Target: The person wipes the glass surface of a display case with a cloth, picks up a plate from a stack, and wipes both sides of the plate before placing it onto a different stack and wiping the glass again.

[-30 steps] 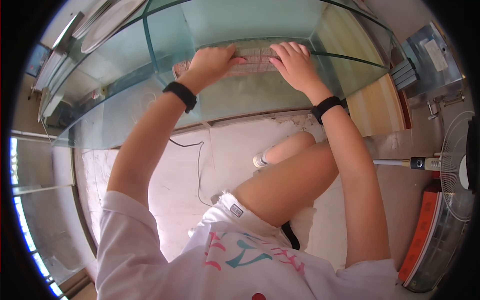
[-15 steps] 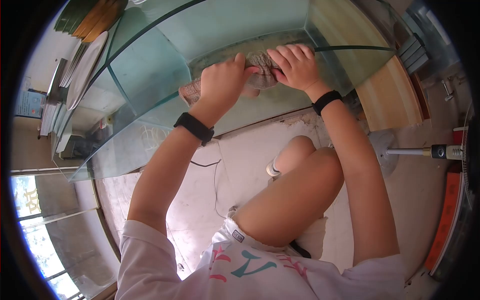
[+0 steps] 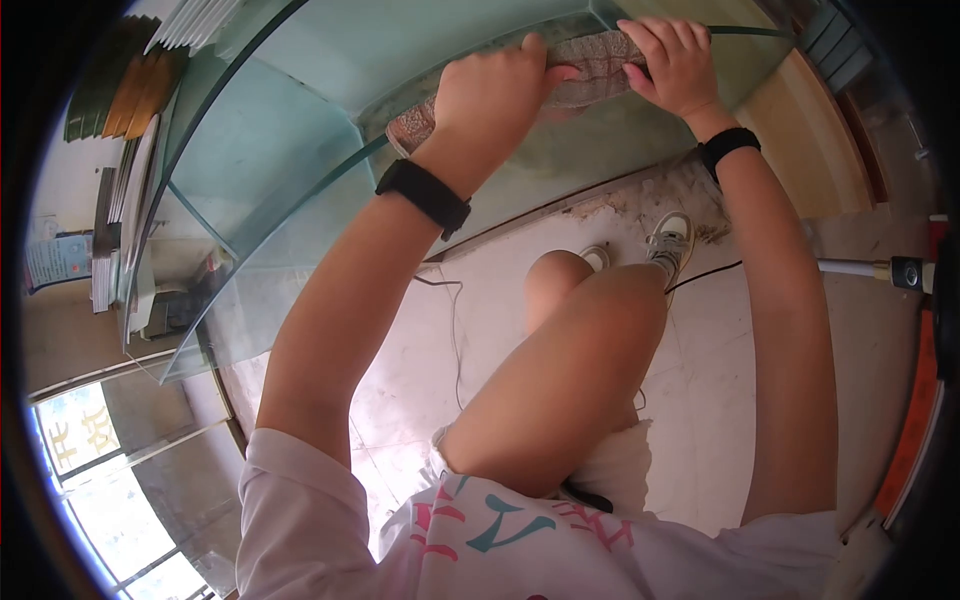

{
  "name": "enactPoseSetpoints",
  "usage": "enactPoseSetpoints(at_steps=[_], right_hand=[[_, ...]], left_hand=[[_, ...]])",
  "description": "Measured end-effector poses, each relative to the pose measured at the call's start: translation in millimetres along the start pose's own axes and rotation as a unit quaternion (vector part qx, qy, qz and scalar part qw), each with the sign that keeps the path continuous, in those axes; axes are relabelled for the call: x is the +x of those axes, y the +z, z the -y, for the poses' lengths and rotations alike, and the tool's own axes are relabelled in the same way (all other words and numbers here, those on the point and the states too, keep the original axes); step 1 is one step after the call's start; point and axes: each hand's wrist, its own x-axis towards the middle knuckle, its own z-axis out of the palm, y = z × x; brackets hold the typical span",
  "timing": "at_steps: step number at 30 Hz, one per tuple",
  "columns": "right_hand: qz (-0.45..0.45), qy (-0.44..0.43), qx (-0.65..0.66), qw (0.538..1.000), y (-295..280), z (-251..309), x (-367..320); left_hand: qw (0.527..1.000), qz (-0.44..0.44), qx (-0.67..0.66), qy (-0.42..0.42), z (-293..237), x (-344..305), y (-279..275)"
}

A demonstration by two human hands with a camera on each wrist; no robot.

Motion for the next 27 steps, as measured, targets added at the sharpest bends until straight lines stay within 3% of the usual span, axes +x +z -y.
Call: enactPoseSetpoints(at_steps=[2, 3, 4, 6, 14, 16, 18, 20, 21, 22, 24, 27], right_hand=[[0.005, 0.011, -0.008, 1.000, 5, 1, -5], [0.079, 0.025, -0.022, 0.996, 3, 1, -7], [0.080, 0.026, -0.018, 0.996, 4, 1, -8], [-0.002, 0.002, -0.014, 1.000, 3, 4, 2], [0.004, 0.002, 0.005, 1.000, -5, 9, 8], [0.022, -0.005, -0.002, 1.000, -13, 11, 12], [0.034, 0.027, 0.004, 0.999, -18, 18, 19], [0.055, 0.050, -0.002, 0.997, -24, 29, 27], [0.075, 0.086, -0.008, 0.993, -4, 30, 5], [0.074, 0.075, -0.008, 0.994, -8, 34, 9], [0.143, 0.145, 0.015, 0.979, -18, 43, 14], [0.172, 0.127, -0.039, 0.976, -8, 35, 11]], left_hand=[[0.999, -0.010, 0.028, 0.012, -6, 4, 1], [1.000, 0.020, 0.018, -0.013, -8, 6, -2], [0.998, 0.050, 0.009, -0.038, -10, 8, -3], [0.996, 0.065, -0.007, -0.055, -17, 11, -13], [0.995, 0.042, -0.068, -0.058, -12, 9, -7], [0.990, 0.093, -0.105, -0.028, -6, 12, -15], [0.989, 0.083, -0.119, -0.023, 0, 11, -20], [0.988, 0.058, -0.079, 0.123, 13, 5, -33], [0.989, 0.059, -0.079, 0.112, 11, 12, 4], [0.991, 0.071, -0.088, 0.076, 7, 16, 10], [0.991, 0.073, -0.105, 0.041, 7, 19, 22], [0.989, 0.054, -0.135, 0.016, 13, 17, 32]])
